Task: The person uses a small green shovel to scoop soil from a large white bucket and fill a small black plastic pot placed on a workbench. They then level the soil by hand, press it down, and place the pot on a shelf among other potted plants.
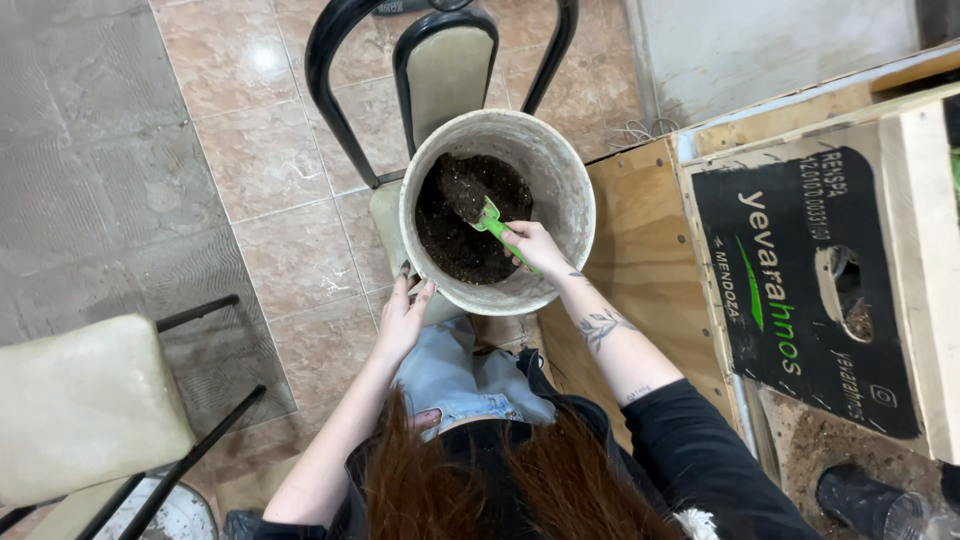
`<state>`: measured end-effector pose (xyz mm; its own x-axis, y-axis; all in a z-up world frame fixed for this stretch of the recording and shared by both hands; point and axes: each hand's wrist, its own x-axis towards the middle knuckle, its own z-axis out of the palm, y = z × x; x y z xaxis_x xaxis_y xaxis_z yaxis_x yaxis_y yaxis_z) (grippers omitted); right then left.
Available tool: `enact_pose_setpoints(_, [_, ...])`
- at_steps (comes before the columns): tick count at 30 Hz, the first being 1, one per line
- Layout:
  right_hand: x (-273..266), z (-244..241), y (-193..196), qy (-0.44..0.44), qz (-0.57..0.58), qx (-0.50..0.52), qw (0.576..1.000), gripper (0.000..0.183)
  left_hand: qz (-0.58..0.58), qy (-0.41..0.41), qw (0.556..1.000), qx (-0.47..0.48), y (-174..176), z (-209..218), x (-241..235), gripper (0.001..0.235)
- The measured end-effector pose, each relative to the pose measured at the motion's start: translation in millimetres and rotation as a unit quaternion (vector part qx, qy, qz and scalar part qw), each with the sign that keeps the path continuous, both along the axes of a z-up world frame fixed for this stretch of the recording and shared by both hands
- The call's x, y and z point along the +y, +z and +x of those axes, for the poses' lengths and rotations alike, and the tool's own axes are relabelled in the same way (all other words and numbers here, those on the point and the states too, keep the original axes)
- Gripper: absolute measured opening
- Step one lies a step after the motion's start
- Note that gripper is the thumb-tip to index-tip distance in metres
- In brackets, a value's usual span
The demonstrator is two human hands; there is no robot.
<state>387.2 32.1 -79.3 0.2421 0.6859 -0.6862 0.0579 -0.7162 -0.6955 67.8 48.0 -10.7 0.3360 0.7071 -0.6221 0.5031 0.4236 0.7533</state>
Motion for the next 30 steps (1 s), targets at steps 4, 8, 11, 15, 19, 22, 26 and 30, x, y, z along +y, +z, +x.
enact_pose_setpoints(4, [-16.6, 17.9, 47.9, 0.009, 0.048, 0.001, 0.999, 0.045, 0.003, 0.012, 1.000, -0.007, 18.6, -5.1, -4.7, 0.082])
enact_pose_setpoints(8, [-39.7, 15.6, 138.7, -0.030, 0.063, 0.023, 0.997, 0.040, 0.040, 0.054, 0.997, -0.027, 32.8, -6.5, -3.9, 0.068])
enact_pose_setpoints(11, [-58.4, 13.3, 207.4, -0.058, 0.068, 0.027, 0.996, 0.039, 0.038, 0.071, 0.996, -0.041, 16.3, -6.6, -5.5, 0.064])
enact_pose_setpoints(15, [-79.0, 28.5, 259.7, -0.054, 0.112, 0.038, 0.992, 0.042, 0.067, 0.050, 0.994, -0.076, 24.6, 3.5, 2.9, 0.073])
enact_pose_setpoints(19, [-95.8, 30.7, 322.6, -0.049, 0.137, 0.033, 0.989, 0.042, 0.080, -0.032, 0.989, -0.121, 20.0, 28.5, 3.6, 0.049])
enact_pose_setpoints(22, [-113.7, 30.4, 374.2, -0.047, 0.163, 0.033, 0.985, 0.040, 0.076, -0.082, 0.978, -0.178, 7.1, 53.2, -7.4, 0.035])
enact_pose_setpoints(26, [-153.6, 42.7, 441.6, -0.062, 0.196, 0.035, 0.978, 0.038, 0.040, -0.197, 0.961, -0.189, 36.7, 96.6, -29.4, 0.035])
enact_pose_setpoints(30, [-215.0, 62.9, 503.8, -0.100, 0.234, 0.030, 0.967, 0.037, -0.044, -0.334, 0.920, -0.200, 41.0, 143.6, -62.2, 0.041])
